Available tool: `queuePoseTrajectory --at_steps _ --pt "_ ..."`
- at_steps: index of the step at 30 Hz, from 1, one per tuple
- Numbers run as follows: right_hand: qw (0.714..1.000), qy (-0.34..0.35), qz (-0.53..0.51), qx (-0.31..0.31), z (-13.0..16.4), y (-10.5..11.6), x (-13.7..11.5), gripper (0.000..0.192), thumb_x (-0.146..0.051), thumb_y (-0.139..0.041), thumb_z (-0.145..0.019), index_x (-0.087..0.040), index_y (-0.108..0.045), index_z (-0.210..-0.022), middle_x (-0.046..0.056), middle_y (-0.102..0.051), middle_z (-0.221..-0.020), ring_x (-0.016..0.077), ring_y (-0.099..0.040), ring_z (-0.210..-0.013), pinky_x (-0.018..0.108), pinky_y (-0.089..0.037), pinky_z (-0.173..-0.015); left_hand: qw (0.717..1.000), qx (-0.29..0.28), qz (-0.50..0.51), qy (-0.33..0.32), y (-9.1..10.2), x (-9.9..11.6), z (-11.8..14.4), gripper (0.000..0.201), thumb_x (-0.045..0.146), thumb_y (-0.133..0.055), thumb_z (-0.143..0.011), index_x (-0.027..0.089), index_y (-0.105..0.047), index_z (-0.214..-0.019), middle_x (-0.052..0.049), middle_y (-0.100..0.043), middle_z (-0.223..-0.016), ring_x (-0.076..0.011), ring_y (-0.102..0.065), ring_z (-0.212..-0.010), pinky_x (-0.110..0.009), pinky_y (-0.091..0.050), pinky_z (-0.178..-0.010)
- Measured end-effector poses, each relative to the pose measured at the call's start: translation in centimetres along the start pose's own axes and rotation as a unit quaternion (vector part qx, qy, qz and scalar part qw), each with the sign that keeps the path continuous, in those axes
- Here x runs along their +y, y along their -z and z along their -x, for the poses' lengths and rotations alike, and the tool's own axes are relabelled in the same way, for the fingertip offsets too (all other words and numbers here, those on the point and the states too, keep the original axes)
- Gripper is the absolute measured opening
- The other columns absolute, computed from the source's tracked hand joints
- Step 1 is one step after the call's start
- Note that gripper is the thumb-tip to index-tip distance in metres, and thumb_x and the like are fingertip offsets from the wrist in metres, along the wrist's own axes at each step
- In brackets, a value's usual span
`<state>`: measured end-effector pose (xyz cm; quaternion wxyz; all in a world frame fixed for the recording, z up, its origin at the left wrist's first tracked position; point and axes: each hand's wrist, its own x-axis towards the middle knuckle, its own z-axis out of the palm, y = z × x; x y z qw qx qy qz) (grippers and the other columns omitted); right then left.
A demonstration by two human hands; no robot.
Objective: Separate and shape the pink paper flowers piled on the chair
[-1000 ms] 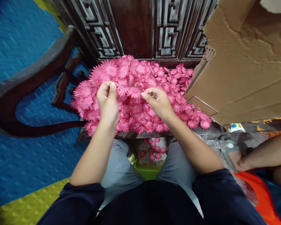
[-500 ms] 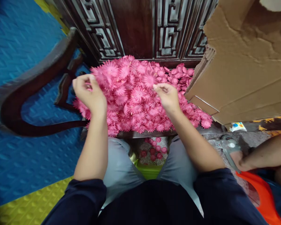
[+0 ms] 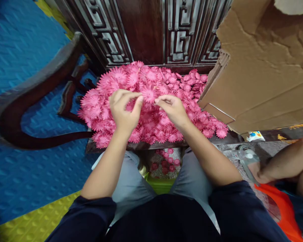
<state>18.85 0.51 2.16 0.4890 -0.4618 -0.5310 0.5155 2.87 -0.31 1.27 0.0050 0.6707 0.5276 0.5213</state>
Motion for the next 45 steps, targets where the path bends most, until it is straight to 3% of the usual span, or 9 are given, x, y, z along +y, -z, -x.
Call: queuePoseTrajectory --at_steps 2,4,8,13,16,30,36,41,45 --pt "1.0 0.014 0.003 -0.013 0.1 0.0 0.0 0.013 -0.03 -0.069 -0.067 -0.019 -0.065 -0.068 -0.002 -0.063 -0.068 0.0083 -0.053 -0.064 0.026 -0.045 -0.069 0.998 -0.053 0.011 -0.015 -0.5 0.7 0.4 0.016 0.039 -0.061 -0.079 0.026 -0.07 -0.076 -0.001 -0.066 -0.078 -0.0191 -0.055 -0.079 -0.035 -0.036 -0.079" --pt "0.999 0.038 0.012 -0.019 0.0 0.1 0.1 0.017 -0.034 -0.071 -0.066 -0.018 -0.064 -0.069 -0.002 -0.063 -0.069 0.0087 -0.054 -0.065 0.026 -0.045 -0.069 0.997 -0.072 0.022 -0.007 -0.9 0.9 0.5 0.016 0.04 -0.062 -0.078 0.026 -0.07 -0.074 -0.001 -0.068 -0.078 -0.0191 -0.056 -0.079 -0.035 -0.037 -0.079" --pt "0.992 0.093 0.073 -0.043 -0.2 0.5 -0.1 0.028 -0.044 -0.071 -0.065 -0.017 -0.064 -0.069 0.0 -0.063 -0.07 0.0098 -0.054 -0.065 0.026 -0.043 -0.066 0.992 -0.064 0.106 0.039 -1.2 0.6 0.4 0.016 0.039 -0.067 -0.075 0.023 -0.071 -0.075 -0.001 -0.07 -0.078 -0.0162 -0.059 -0.077 -0.033 -0.042 -0.078" --pt "0.979 0.142 0.145 -0.023 0.0 0.5 -0.6 0.031 -0.05 -0.065 -0.07 -0.019 -0.063 -0.07 0.001 -0.064 -0.071 0.011 -0.054 -0.067 0.028 -0.044 -0.068 0.957 -0.083 0.246 0.132 -1.1 0.8 0.3 0.008 0.028 -0.072 -0.07 0.021 -0.071 -0.073 0.001 -0.069 -0.074 -0.0107 -0.06 -0.068 -0.025 -0.046 -0.066" --pt "0.973 0.16 0.166 -0.026 0.0 0.6 -0.6 0.03 -0.05 -0.065 -0.07 -0.02 -0.064 -0.07 0.001 -0.065 -0.072 0.0115 -0.055 -0.068 0.028 -0.045 -0.069 0.941 -0.091 0.285 0.156 -1.0 0.9 0.3 0.004 0.023 -0.072 -0.069 0.021 -0.071 -0.071 0.001 -0.069 -0.073 -0.0098 -0.06 -0.066 -0.024 -0.046 -0.064" --pt "0.957 0.165 0.216 -0.101 -0.1 0.7 -0.6 0.026 -0.047 -0.06 -0.076 -0.021 -0.061 -0.073 0.001 -0.064 -0.075 0.013 -0.055 -0.072 0.029 -0.044 -0.072 0.944 -0.108 0.274 0.147 -0.4 0.7 0.1 0.008 0.015 -0.067 -0.067 0.02 -0.066 -0.061 0.003 -0.062 -0.062 -0.01 -0.054 -0.062 -0.025 -0.043 -0.063" --pt "0.973 0.138 0.182 -0.046 -0.3 0.8 -0.3 0.024 -0.042 -0.06 -0.076 -0.02 -0.055 -0.07 0.0 -0.057 -0.069 0.0107 -0.049 -0.065 0.027 -0.041 -0.066 0.908 -0.064 0.337 0.243 -0.8 -0.1 -0.2 0.01 0.015 -0.057 -0.071 0.019 -0.06 -0.062 0.003 -0.061 -0.064 -0.0098 -0.056 -0.065 -0.024 -0.045 -0.066" --pt "0.986 0.103 0.131 -0.022 -0.5 0.9 0.1 0.015 -0.031 -0.059 -0.076 -0.02 -0.052 -0.069 -0.002 -0.048 -0.064 0.009 -0.042 -0.059 0.027 -0.036 -0.061 0.932 0.035 0.276 0.232 -0.7 -0.4 -0.6 0.014 0.018 -0.052 -0.079 0.02 -0.056 -0.066 0.002 -0.057 -0.066 -0.0089 -0.053 -0.065 -0.021 -0.044 -0.064" --pt "0.989 0.098 0.112 0.001 -0.3 0.5 -0.1 0.01 -0.024 -0.057 -0.075 -0.02 -0.051 -0.068 -0.002 -0.047 -0.064 0.0091 -0.041 -0.059 0.028 -0.036 -0.063 0.942 0.066 0.26 0.201 -0.5 -0.8 -0.9 0.006 0.02 -0.058 -0.078 0.021 -0.059 -0.072 0.002 -0.062 -0.074 -0.0094 -0.056 -0.07 -0.021 -0.045 -0.068"
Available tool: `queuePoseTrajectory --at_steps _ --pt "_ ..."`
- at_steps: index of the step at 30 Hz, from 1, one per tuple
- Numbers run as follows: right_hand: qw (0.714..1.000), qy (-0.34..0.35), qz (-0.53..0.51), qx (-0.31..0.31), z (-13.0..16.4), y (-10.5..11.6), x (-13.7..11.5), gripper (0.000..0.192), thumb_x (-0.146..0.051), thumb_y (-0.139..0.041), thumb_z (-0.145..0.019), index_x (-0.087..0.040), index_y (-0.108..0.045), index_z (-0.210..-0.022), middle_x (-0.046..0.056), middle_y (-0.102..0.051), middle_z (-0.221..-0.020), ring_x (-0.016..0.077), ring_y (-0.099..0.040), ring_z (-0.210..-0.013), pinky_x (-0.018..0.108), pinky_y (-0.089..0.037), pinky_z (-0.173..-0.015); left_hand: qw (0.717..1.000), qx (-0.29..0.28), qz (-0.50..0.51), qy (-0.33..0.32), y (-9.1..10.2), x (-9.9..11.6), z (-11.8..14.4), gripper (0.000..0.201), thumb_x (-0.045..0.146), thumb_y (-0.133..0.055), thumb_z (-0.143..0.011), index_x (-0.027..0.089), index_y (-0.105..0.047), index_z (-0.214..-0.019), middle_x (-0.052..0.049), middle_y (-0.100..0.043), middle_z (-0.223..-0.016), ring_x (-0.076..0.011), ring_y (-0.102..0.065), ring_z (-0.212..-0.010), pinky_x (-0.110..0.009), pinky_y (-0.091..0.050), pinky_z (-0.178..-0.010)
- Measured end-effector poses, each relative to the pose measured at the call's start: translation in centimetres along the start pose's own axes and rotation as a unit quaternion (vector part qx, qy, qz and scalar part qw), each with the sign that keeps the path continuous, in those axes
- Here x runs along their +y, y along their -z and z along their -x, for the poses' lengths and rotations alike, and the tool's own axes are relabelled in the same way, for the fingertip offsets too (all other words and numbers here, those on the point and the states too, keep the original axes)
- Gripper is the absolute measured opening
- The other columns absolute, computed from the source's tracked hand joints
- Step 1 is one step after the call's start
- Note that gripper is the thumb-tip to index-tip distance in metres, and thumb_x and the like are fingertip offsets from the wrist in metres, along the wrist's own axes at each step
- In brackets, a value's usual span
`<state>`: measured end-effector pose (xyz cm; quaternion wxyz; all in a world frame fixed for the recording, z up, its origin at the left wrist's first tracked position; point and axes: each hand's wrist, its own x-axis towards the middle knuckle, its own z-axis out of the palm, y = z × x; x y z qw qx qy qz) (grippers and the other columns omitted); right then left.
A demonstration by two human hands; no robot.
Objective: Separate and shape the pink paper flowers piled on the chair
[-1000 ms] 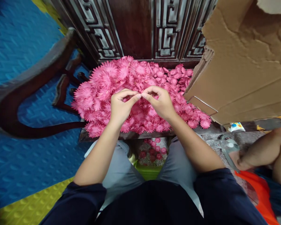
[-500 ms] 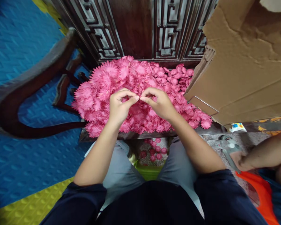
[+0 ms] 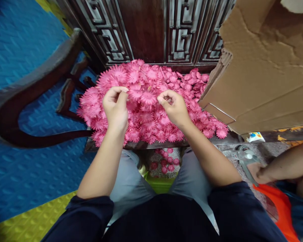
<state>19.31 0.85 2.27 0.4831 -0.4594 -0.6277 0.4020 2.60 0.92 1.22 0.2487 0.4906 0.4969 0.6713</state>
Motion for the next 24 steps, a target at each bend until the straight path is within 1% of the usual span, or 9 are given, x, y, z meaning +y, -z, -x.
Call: queuePoseTrajectory --at_steps 4,8,14,17,18,19,21,22,24 --pt "0.999 -0.024 -0.011 0.019 0.2 -0.3 -0.3 0.01 -0.021 -0.056 -0.074 -0.02 -0.051 -0.065 -0.002 -0.047 -0.063 0.009 -0.04 -0.058 0.028 -0.037 -0.062 1.0 0.024 0.001 -0.005 -0.1 -0.2 0.0 0.007 0.019 -0.057 -0.078 0.021 -0.059 -0.072 0.002 -0.06 -0.071 -0.009 -0.054 -0.066 -0.021 -0.044 -0.065" --pt "0.999 -0.032 -0.018 0.029 0.2 -0.3 -0.5 0.009 -0.018 -0.056 -0.073 -0.019 -0.053 -0.065 -0.002 -0.047 -0.062 0.0086 -0.041 -0.058 0.028 -0.038 -0.063 0.999 0.038 -0.007 -0.001 -0.3 -0.2 0.2 0.008 0.023 -0.054 -0.08 0.021 -0.058 -0.073 0.002 -0.059 -0.072 -0.0099 -0.056 -0.07 -0.022 -0.045 -0.069" --pt "0.999 -0.034 -0.014 0.022 0.5 -0.5 -0.7 0.008 -0.018 -0.057 -0.072 -0.018 -0.055 -0.064 -0.003 -0.049 -0.06 0.0072 -0.042 -0.057 0.027 -0.037 -0.061 0.996 0.064 0.056 0.021 -0.9 -0.3 0.6 0.013 0.031 -0.06 -0.077 0.019 -0.057 -0.072 0.002 -0.056 -0.069 -0.01 -0.056 -0.071 -0.024 -0.044 -0.072" --pt "0.997 -0.051 -0.04 0.038 0.0 0.3 0.0 0.01 -0.014 -0.057 -0.071 -0.017 -0.054 -0.061 -0.004 -0.05 -0.058 0.0063 -0.043 -0.055 0.026 -0.035 -0.058 0.991 0.097 0.088 0.034 0.3 -0.6 -0.8 0.021 0.038 -0.059 -0.078 0.019 -0.054 -0.073 0.003 -0.05 -0.065 -0.0084 -0.05 -0.064 -0.025 -0.04 -0.064" --pt "0.995 -0.057 -0.049 0.068 -0.3 0.8 0.4 0.012 -0.011 -0.056 -0.07 -0.017 -0.054 -0.06 -0.004 -0.05 -0.057 0.0061 -0.043 -0.054 0.025 -0.035 -0.057 0.986 0.132 0.097 0.031 1.0 -0.8 -1.5 0.024 0.041 -0.055 -0.081 0.019 -0.051 -0.072 0.003 -0.047 -0.064 -0.0077 -0.047 -0.06 -0.025 -0.037 -0.06" --pt "0.991 -0.057 -0.049 0.11 -0.7 1.4 0.7 0.013 -0.008 -0.055 -0.069 -0.017 -0.054 -0.059 -0.004 -0.051 -0.057 0.0058 -0.043 -0.053 0.025 -0.036 -0.058 0.983 0.16 0.086 0.018 1.8 -0.8 -2.3 0.028 0.043 -0.05 -0.084 0.019 -0.049 -0.069 0.004 -0.044 -0.063 -0.0075 -0.045 -0.058 -0.026 -0.035 -0.059" --pt "0.981 -0.028 -0.046 0.186 -1.4 2.4 1.3 0.012 -0.009 -0.056 -0.07 -0.017 -0.056 -0.061 -0.004 -0.054 -0.061 0.0064 -0.045 -0.055 0.026 -0.037 -0.06 0.983 0.18 -0.005 -0.036 3.3 -0.9 -3.6 0.026 0.041 -0.046 -0.088 0.02 -0.051 -0.073 0.003 -0.046 -0.067 -0.0086 -0.049 -0.065 -0.029 -0.035 -0.063" --pt "0.978 -0.021 -0.046 0.201 -1.7 2.7 1.4 0.01 -0.012 -0.056 -0.071 -0.018 -0.056 -0.063 -0.003 -0.054 -0.061 0.0069 -0.046 -0.055 0.026 -0.038 -0.058 0.977 0.195 -0.053 -0.067 3.8 -0.8 -4.0 0.023 0.038 -0.048 -0.088 0.02 -0.053 -0.075 0.002 -0.049 -0.071 -0.0096 -0.051 -0.069 -0.03 -0.036 -0.066" --pt "0.978 -0.023 -0.058 0.201 -1.9 2.9 1.6 0.009 -0.016 -0.057 -0.074 -0.018 -0.057 -0.065 -0.002 -0.055 -0.062 0.0075 -0.047 -0.054 0.026 -0.038 -0.056 0.966 0.19 -0.139 -0.105 4.3 -0.7 -4.4 0.017 0.035 -0.053 -0.086 0.021 -0.057 -0.078 0.0 -0.053 -0.077 -0.0121 -0.051 -0.074 -0.033 -0.037 -0.072"
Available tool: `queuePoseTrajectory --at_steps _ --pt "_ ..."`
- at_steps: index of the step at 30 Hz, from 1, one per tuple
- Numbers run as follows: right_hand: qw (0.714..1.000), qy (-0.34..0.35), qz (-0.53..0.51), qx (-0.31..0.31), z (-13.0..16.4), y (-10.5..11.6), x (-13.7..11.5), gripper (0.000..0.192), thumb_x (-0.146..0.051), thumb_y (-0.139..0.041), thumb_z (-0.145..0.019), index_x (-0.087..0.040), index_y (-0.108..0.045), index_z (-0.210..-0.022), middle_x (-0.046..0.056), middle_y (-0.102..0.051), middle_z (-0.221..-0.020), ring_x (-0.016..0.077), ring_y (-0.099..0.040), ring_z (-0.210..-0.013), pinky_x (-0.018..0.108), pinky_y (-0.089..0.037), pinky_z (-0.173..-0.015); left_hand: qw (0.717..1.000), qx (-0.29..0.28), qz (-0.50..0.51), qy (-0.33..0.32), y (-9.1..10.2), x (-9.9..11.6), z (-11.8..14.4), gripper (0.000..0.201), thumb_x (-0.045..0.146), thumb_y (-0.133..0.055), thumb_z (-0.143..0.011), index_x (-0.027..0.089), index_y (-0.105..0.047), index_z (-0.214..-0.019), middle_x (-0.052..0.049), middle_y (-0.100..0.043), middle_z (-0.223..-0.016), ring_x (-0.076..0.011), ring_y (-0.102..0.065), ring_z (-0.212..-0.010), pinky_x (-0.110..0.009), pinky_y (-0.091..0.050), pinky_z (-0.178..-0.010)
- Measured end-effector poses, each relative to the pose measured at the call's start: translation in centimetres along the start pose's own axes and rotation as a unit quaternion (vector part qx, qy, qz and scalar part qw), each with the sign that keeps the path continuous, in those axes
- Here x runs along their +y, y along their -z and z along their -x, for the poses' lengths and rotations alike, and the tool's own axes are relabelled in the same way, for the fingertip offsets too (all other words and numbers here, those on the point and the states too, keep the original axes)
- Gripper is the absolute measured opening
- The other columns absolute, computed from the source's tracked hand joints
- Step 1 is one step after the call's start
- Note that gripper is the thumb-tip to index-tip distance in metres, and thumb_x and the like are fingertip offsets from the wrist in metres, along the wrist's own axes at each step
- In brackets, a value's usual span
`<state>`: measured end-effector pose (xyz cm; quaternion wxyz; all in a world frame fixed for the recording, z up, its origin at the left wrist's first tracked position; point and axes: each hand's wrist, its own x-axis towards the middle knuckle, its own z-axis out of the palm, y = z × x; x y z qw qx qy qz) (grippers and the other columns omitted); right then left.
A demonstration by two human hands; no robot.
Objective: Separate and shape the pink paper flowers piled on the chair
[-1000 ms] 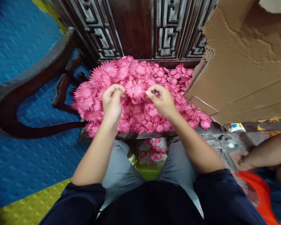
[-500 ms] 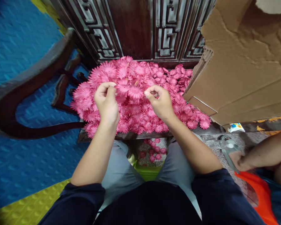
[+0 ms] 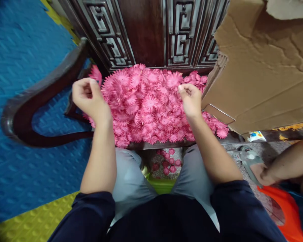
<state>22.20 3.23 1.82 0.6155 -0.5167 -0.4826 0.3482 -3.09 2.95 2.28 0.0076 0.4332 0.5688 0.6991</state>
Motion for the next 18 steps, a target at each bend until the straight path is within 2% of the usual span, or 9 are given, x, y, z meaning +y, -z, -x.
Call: queuePoseTrajectory --at_steps 2,5,7,9,13,18 --pt "0.999 -0.015 -0.011 -0.029 0.4 -0.5 0.1 0.009 -0.017 -0.057 -0.074 -0.018 -0.057 -0.066 -0.002 -0.055 -0.061 0.0077 -0.048 -0.054 0.026 -0.039 -0.055 0.997 -0.023 -0.074 -0.027 -0.2 0.0 0.1 0.012 0.033 -0.056 -0.084 0.023 -0.062 -0.082 -0.002 -0.056 -0.084 -0.0151 -0.052 -0.079 -0.038 -0.036 -0.08" --pt "0.996 -0.029 -0.021 -0.079 1.3 -1.4 0.5 0.008 -0.019 -0.06 -0.074 -0.018 -0.058 -0.066 -0.002 -0.055 -0.062 0.0081 -0.05 -0.056 0.026 -0.04 -0.056 0.979 -0.103 -0.166 -0.052 -0.7 -0.4 0.4 0.012 0.033 -0.063 -0.078 0.024 -0.067 -0.084 -0.005 -0.059 -0.093 -0.0229 -0.052 -0.093 -0.045 -0.031 -0.09" --pt "0.995 -0.036 -0.027 -0.094 1.6 -1.7 0.9 0.008 -0.021 -0.062 -0.073 -0.018 -0.058 -0.066 -0.002 -0.056 -0.062 0.0082 -0.051 -0.057 0.027 -0.042 -0.059 0.971 -0.153 -0.173 -0.057 -0.9 -1.0 0.3 0.013 0.033 -0.066 -0.075 0.024 -0.068 -0.083 -0.007 -0.059 -0.096 -0.0274 -0.049 -0.101 -0.046 -0.031 -0.092" --pt "0.994 -0.044 -0.032 -0.095 1.6 -1.8 1.2 0.01 -0.024 -0.065 -0.071 -0.019 -0.059 -0.066 -0.002 -0.056 -0.062 0.0081 -0.051 -0.057 0.028 -0.043 -0.061 0.975 -0.163 -0.146 -0.046 -0.8 -1.2 0.2 0.014 0.034 -0.063 -0.077 0.024 -0.067 -0.085 -0.008 -0.057 -0.099 -0.0289 -0.048 -0.106 -0.045 -0.033 -0.093" --pt "0.991 -0.036 -0.019 -0.124 1.6 -1.7 1.1 0.015 -0.03 -0.069 -0.069 -0.019 -0.06 -0.064 -0.003 -0.057 -0.06 0.0079 -0.051 -0.056 0.028 -0.045 -0.064 0.985 -0.136 -0.098 -0.035 -0.8 0.5 1.7 0.017 0.034 -0.058 -0.08 0.022 -0.066 -0.09 -0.007 -0.056 -0.097 -0.0264 -0.048 -0.103 -0.045 -0.031 -0.097" --pt "0.982 -0.024 -0.023 -0.186 2.3 -1.9 0.0 0.019 -0.035 -0.073 -0.064 -0.018 -0.064 -0.067 -0.002 -0.063 -0.066 0.0091 -0.056 -0.064 0.027 -0.045 -0.066 0.948 -0.297 -0.075 -0.09 -2.0 3.7 5.7 0.014 0.035 -0.061 -0.08 0.022 -0.067 -0.079 -0.002 -0.063 -0.08 -0.0185 -0.056 -0.084 -0.036 -0.039 -0.084"
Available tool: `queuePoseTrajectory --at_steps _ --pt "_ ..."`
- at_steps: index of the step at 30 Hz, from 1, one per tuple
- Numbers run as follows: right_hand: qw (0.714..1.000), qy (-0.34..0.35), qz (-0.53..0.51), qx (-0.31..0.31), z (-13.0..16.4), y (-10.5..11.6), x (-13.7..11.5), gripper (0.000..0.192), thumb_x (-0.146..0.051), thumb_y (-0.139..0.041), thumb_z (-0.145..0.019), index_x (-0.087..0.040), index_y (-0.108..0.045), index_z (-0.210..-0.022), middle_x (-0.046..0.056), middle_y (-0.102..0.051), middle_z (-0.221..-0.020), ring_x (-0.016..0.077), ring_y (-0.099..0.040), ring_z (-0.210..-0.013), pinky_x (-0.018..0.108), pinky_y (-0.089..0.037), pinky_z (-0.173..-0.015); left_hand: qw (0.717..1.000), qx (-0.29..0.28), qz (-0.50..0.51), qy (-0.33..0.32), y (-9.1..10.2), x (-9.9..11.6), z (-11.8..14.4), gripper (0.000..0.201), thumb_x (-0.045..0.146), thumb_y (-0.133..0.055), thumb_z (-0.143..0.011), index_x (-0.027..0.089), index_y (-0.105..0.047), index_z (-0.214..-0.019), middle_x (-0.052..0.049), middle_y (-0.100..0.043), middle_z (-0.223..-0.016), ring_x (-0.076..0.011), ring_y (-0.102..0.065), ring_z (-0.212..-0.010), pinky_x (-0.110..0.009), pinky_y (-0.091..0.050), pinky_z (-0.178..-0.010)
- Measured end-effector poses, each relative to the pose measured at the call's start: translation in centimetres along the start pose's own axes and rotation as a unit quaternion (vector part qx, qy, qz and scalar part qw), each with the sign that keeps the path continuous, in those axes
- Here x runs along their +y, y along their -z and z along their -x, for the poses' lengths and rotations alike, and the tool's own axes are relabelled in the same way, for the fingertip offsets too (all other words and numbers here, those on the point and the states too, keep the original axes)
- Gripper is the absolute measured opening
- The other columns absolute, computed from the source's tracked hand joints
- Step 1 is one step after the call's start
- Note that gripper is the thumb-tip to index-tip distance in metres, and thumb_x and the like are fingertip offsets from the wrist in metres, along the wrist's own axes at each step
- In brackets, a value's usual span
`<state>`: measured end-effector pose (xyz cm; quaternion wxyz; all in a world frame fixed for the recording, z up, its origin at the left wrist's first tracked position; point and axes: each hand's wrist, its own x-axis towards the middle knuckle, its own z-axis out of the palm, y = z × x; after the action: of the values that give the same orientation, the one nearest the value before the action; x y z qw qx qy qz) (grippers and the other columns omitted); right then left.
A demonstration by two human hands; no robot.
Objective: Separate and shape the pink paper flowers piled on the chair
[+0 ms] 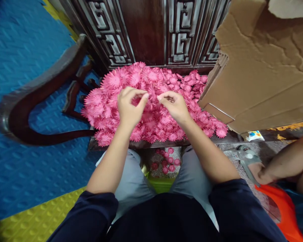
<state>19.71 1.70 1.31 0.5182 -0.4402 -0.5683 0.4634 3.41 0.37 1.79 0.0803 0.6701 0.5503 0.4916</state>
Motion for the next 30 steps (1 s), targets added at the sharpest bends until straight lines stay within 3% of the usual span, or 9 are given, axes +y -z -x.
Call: queuePoseTrajectory --at_steps 3,7,17,24,30 --pt "0.999 0.017 0.007 -0.032 0.2 0.0 -0.5 0.024 -0.04 -0.074 -0.063 -0.019 -0.066 -0.07 -0.001 -0.065 -0.07 0.0096 -0.057 -0.066 0.027 -0.046 -0.068 0.999 -0.03 0.041 -0.017 -0.9 0.6 0.5 0.013 0.034 -0.065 -0.077 0.021 -0.067 -0.074 -0.001 -0.064 -0.078 -0.0152 -0.056 -0.078 -0.031 -0.042 -0.077" --pt "0.997 0.032 0.028 -0.062 0.2 0.3 -0.8 0.027 -0.042 -0.074 -0.063 -0.018 -0.068 -0.072 -0.001 -0.066 -0.07 0.0092 -0.056 -0.065 0.027 -0.046 -0.068 0.993 -0.028 0.118 -0.015 -1.0 0.0 0.4 0.01 0.03 -0.069 -0.074 0.021 -0.067 -0.069 0.001 -0.064 -0.074 -0.012 -0.057 -0.074 -0.027 -0.045 -0.073" --pt "0.985 0.095 0.129 -0.063 0.7 -0.2 -1.6 0.032 -0.049 -0.067 -0.068 -0.017 -0.064 -0.069 0.0 -0.064 -0.068 0.0095 -0.053 -0.063 0.026 -0.044 -0.064 0.973 -0.073 0.22 0.022 -0.7 0.0 0.4 0.007 0.023 -0.069 -0.072 0.019 -0.068 -0.067 0.002 -0.062 -0.068 -0.0089 -0.057 -0.067 -0.023 -0.045 -0.066" --pt "0.979 0.109 0.144 -0.096 0.7 0.0 -1.9 0.033 -0.052 -0.062 -0.072 -0.019 -0.061 -0.07 -0.001 -0.061 -0.069 0.0098 -0.051 -0.065 0.025 -0.04 -0.065 0.954 -0.103 0.279 0.031 -0.2 -0.2 0.2 0.02 0.038 -0.071 -0.07 0.019 -0.067 -0.067 0.0 -0.062 -0.071 -0.0106 -0.058 -0.071 -0.026 -0.046 -0.069" --pt "0.979 0.115 0.14 -0.092 0.8 -0.2 -1.7 0.033 -0.052 -0.061 -0.073 -0.019 -0.06 -0.07 0.0 -0.06 -0.07 0.0106 -0.051 -0.067 0.026 -0.04 -0.067 0.966 -0.098 0.24 0.011 0.1 -0.1 0.0 0.028 0.047 -0.068 -0.071 0.019 -0.064 -0.065 0.0 -0.06 -0.071 -0.0114 -0.056 -0.071 -0.027 -0.045 -0.069"
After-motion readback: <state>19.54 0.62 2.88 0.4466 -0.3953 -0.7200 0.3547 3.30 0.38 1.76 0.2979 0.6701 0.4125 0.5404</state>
